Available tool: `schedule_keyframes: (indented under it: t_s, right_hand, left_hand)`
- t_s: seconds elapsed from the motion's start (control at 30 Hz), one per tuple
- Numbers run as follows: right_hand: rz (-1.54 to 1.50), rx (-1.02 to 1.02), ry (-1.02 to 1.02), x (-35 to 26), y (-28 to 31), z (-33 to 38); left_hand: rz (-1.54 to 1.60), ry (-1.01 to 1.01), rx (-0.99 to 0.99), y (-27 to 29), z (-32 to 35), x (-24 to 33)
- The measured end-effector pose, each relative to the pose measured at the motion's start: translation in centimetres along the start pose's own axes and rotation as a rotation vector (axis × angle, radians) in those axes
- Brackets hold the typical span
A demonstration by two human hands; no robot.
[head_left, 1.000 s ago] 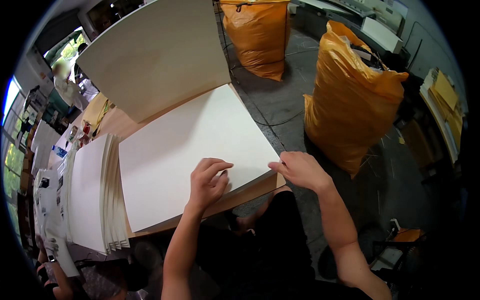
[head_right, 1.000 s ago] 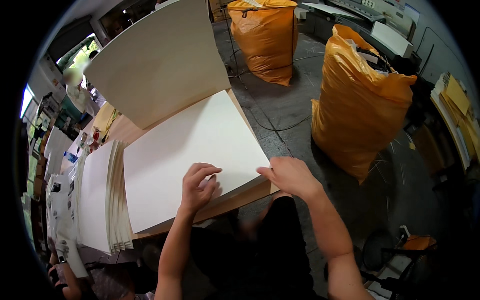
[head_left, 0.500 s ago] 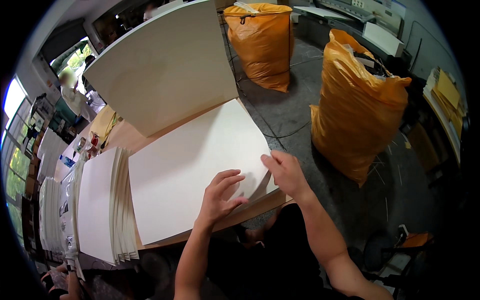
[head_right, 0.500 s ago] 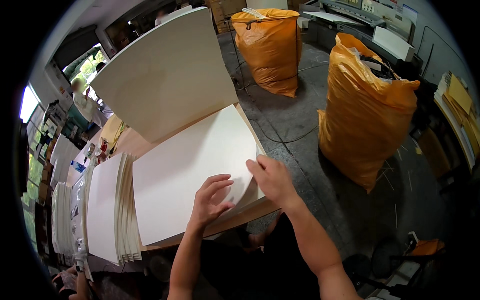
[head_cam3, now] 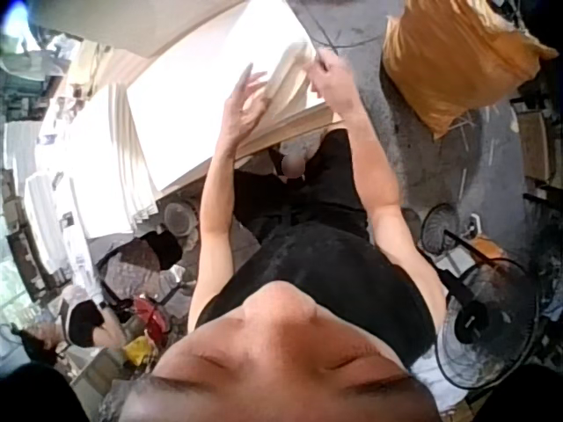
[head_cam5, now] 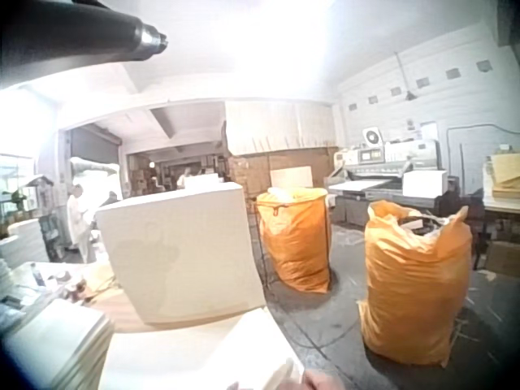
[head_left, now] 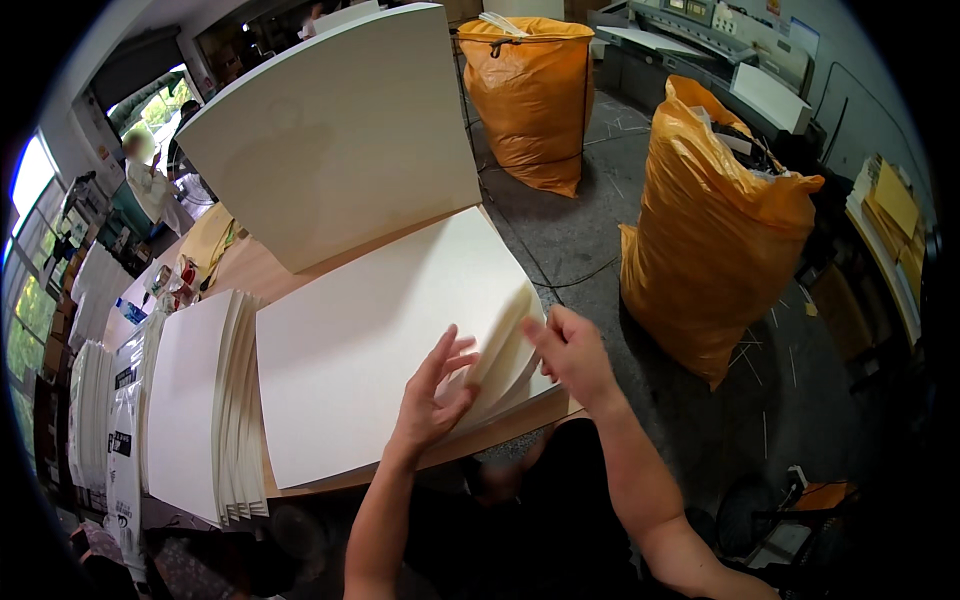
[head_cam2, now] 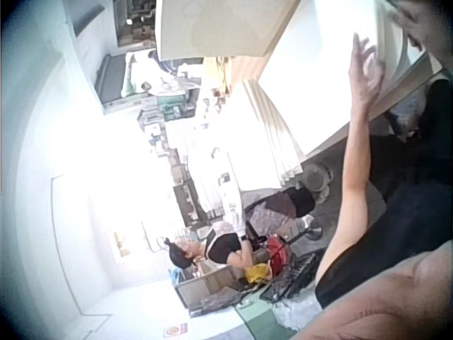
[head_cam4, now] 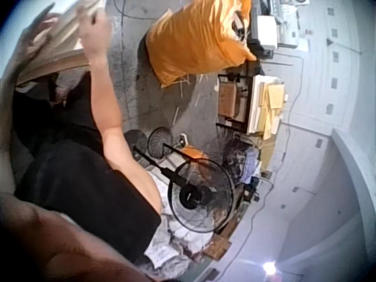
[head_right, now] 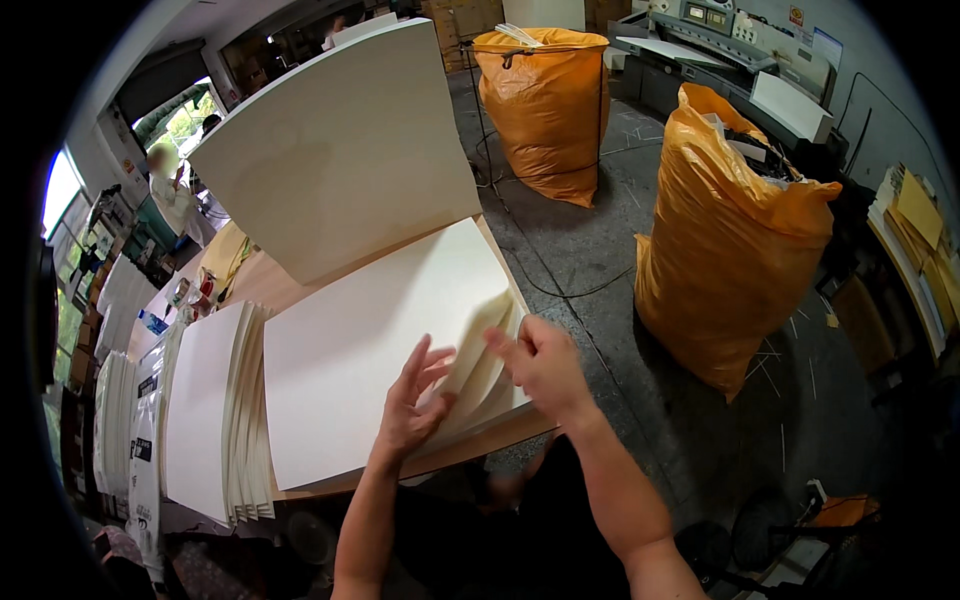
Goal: The person picks up stacks of white paper from a table, aligns the edges by hand, and places them onto a larger stack.
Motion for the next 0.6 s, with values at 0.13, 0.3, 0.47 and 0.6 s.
schedule_keyframes:
  t_s: [0.13, 0.3, 0.47, 0.6]
  right_hand:
    - [0.207, 0.088, 0.106, 0.4, -0.2, -0.5]
    - [-0.410, -0.100, -0.179, 1.5, -1.4, -0.6]
    - [-0.372, -0.075, -0.139, 1.3, -0.8, -0.4]
    - [0.188, 0.048, 0.167, -1.0, -0.3, 0.0]
  left_hand:
    - [-0.082, -0.073, -0.048, -0.7, -0.3, 1.6]
    - [-0.118, -0.145, -0.068, -1.0, -0.2, 2.8]
    - [-0.099, -0.101, -0.065, -0.8, -0.3, 2.5]
    - [-0.041, -0.123, 0.088, -0.2, -0.3, 3.1]
Point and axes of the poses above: each hand's wrist, its own z-axis away from the middle knuckle, its own y-axis out of the back of the hand, x = y × z, the point moved 10 cm from there along -z, towards the middle knuckle, and after that the axes turned 2 degrees about z, right-handed, at the moved point
